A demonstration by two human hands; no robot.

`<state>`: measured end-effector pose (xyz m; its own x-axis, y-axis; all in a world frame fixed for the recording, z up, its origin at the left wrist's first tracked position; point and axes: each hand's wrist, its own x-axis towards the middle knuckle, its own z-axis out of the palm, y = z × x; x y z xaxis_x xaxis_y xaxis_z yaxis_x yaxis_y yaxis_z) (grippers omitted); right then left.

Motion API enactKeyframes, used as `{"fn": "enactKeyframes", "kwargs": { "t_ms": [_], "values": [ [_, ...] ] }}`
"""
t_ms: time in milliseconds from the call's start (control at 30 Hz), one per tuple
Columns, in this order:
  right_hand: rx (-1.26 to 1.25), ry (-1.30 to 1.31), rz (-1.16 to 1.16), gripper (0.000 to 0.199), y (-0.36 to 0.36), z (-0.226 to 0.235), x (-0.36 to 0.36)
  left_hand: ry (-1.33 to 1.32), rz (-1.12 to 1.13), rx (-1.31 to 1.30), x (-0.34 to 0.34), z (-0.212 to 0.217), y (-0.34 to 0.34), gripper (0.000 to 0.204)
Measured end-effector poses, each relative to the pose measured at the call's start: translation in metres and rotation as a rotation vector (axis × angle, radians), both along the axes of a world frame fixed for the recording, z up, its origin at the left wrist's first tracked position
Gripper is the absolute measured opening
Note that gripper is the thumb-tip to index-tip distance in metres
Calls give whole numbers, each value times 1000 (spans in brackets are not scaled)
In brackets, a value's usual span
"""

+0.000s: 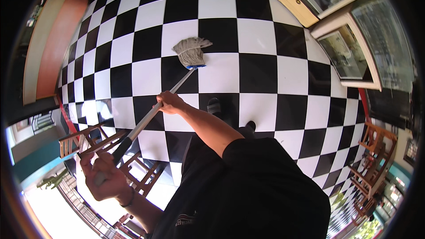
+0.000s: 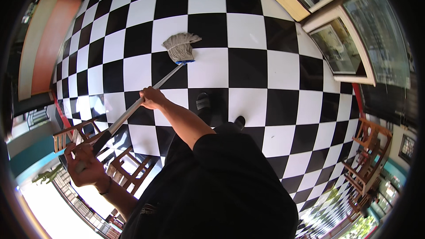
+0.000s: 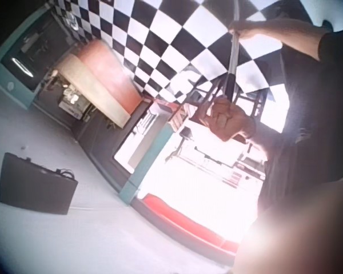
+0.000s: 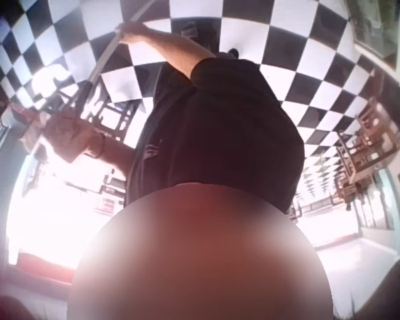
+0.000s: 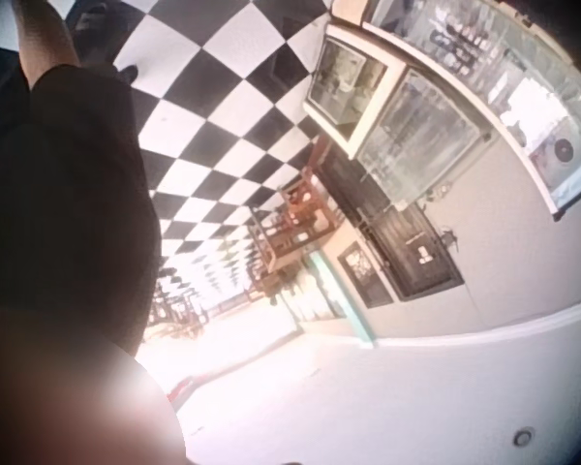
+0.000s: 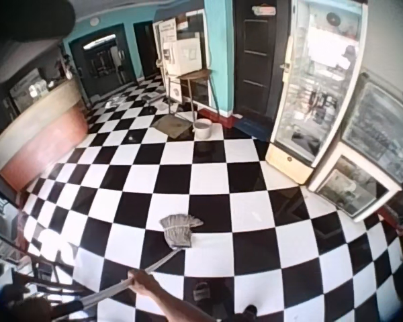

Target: The person mops the checkered floor, wrings the mop head in a bucket by hand, and then continues mopping the floor around wooden chairs and a glass case.

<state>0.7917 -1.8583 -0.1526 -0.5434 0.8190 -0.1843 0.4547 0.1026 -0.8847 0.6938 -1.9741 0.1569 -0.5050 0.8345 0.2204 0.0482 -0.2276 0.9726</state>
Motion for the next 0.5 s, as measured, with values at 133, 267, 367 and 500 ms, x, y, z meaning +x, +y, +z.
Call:
{"fn": "enactKeyframes", "kwargs": {
  "t_ms": [133, 267, 367, 500],
  "values": [
    [123, -40, -114, 23, -20, 0, 41, -125, -88, -1, -15, -15, -14, 40],
    [81, -161, -194, 24, -51, -12, 107, -281, -124, -12, 16, -38, -27, 34],
    [12, -185, -306, 24, -85, -25, 181, -325, -112, -106, 55, -61, -27, 35],
    [1, -329, -528, 28, -139, -40, 284, -287, -327, -182, 137, -95, -21, 41]
  ]
}}
